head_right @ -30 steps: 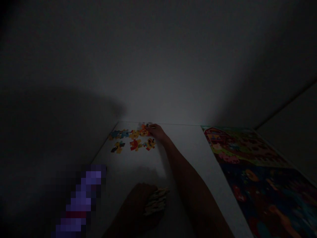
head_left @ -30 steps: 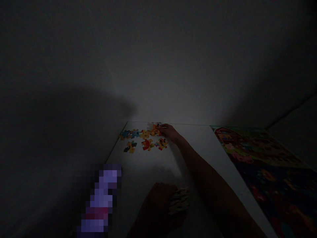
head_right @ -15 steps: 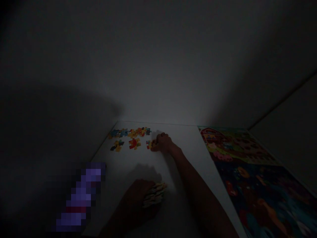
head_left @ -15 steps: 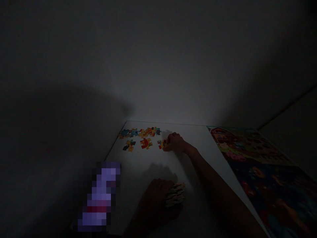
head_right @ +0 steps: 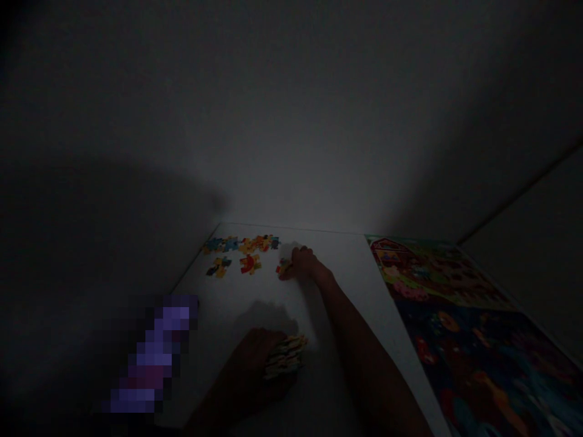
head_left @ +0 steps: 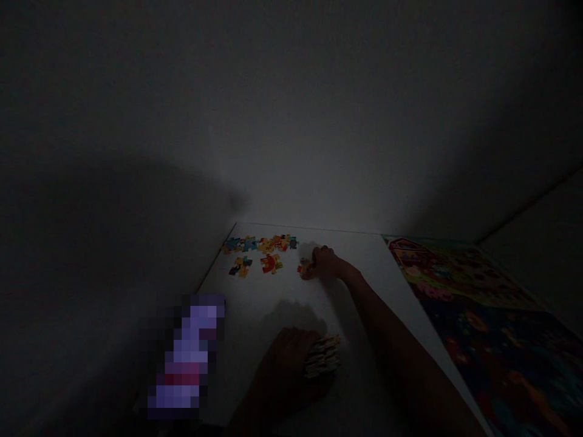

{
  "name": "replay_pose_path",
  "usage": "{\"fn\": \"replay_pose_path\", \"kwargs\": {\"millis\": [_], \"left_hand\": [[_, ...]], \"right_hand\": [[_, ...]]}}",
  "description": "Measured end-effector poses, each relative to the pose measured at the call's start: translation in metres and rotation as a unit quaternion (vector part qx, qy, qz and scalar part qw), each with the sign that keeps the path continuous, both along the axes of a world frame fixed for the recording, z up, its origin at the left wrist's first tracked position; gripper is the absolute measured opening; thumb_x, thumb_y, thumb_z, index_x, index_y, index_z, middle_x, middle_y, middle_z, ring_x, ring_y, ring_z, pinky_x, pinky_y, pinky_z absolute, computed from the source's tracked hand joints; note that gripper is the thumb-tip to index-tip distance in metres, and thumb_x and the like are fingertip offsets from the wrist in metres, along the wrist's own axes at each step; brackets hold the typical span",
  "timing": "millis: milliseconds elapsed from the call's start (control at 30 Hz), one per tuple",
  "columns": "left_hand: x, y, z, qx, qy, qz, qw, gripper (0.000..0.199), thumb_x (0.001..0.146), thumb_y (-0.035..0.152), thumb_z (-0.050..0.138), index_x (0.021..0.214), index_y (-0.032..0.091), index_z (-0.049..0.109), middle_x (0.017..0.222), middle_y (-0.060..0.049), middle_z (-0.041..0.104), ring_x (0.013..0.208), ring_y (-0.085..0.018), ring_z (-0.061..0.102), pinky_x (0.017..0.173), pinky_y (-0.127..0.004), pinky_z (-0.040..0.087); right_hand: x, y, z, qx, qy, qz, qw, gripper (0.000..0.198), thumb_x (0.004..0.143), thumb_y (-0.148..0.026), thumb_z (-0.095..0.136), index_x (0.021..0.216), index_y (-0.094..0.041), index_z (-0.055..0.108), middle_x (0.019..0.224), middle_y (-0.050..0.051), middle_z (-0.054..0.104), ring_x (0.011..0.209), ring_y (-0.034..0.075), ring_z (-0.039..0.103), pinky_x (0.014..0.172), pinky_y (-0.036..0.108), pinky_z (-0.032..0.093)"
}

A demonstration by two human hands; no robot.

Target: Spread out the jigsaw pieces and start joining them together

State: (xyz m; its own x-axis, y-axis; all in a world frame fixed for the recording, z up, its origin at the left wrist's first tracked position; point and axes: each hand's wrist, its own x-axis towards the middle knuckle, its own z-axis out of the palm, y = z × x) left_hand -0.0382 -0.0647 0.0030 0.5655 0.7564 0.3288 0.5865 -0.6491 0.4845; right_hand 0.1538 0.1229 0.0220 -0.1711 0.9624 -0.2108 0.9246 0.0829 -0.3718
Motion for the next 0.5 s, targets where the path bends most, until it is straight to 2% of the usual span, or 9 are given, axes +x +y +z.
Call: {"fn": "replay_pose_path", "kwargs": {"millis": [100,167,233,367,433,500], "left_hand": [[0.001,0.0,0.001,-0.016,0.001,0.0,1.0,0.048,0.072,0.029,0.078,0.115,0.021,0.058,0.1,-0.006,0.07,0.088,-0.025,0.065,0.075,-0.038,0.056],[0.0,0.0,0.001,-0.032,0.004,0.002,0.999,0.048,0.071,0.029,0.079,0.115,0.021,0.058,0.101,-0.006,0.07,0.089,-0.025,0.065,0.075,-0.038,0.056],[0.0,0.0,0.001,-0.045,0.004,0.004,0.999,0.048,0.07,0.029,0.079,0.113,0.021,0.059,0.101,-0.006,0.07,0.089,-0.025,0.065,0.075,-0.037,0.055],[0.0,0.0,0.0,-0.044,-0.004,0.004,0.999,0.047,0.069,0.026,0.079,0.112,0.021,0.059,0.1,-0.006,0.07,0.088,-0.024,0.064,0.074,-0.036,0.055],[0.0,0.0,0.0,-0.032,-0.009,0.0,0.999,0.047,0.07,0.026,0.078,0.113,0.022,0.059,0.099,-0.005,0.07,0.087,-0.024,0.064,0.073,-0.035,0.055],[-0.001,0.001,-0.002,-0.009,-0.013,0.005,1.0,0.047,0.072,0.026,0.077,0.114,0.022,0.058,0.097,-0.005,0.07,0.085,-0.023,0.064,0.074,-0.036,0.055]], "right_hand": [[0.002,0.006,0.007,-0.073,0.124,0.037,0.989,0.041,0.062,-0.039,0.084,0.088,-0.016,0.062,0.089,0.006,0.067,0.076,0.019,0.061,0.062,0.026,0.044],[-0.002,0.011,0.011,-0.12,0.247,0.079,0.958,0.035,0.067,-0.041,0.079,0.084,-0.017,0.061,0.078,0.001,0.065,0.064,0.013,0.056,0.056,0.024,0.041],[-0.015,0.017,0.013,-0.141,0.361,0.091,0.917,0.033,0.069,-0.042,0.076,0.085,-0.017,0.061,0.075,0.0,0.063,0.059,0.01,0.052,0.053,0.023,0.04],[-0.055,0.027,0.0,-0.119,0.527,0.004,0.842,0.033,0.072,-0.042,0.076,0.088,-0.02,0.059,0.081,0.002,0.066,0.065,0.012,0.058,0.056,0.023,0.045],[-0.068,0.027,-0.014,-0.091,0.557,-0.041,0.825,0.033,0.072,-0.044,0.076,0.084,-0.02,0.056,0.073,0.0,0.064,0.062,0.012,0.057,0.055,0.024,0.046],[-0.068,0.02,-0.029,-0.05,0.569,-0.07,0.818,0.036,0.069,-0.047,0.077,0.08,-0.021,0.054,0.063,-0.003,0.059,0.055,0.011,0.053,0.053,0.025,0.044]]}}
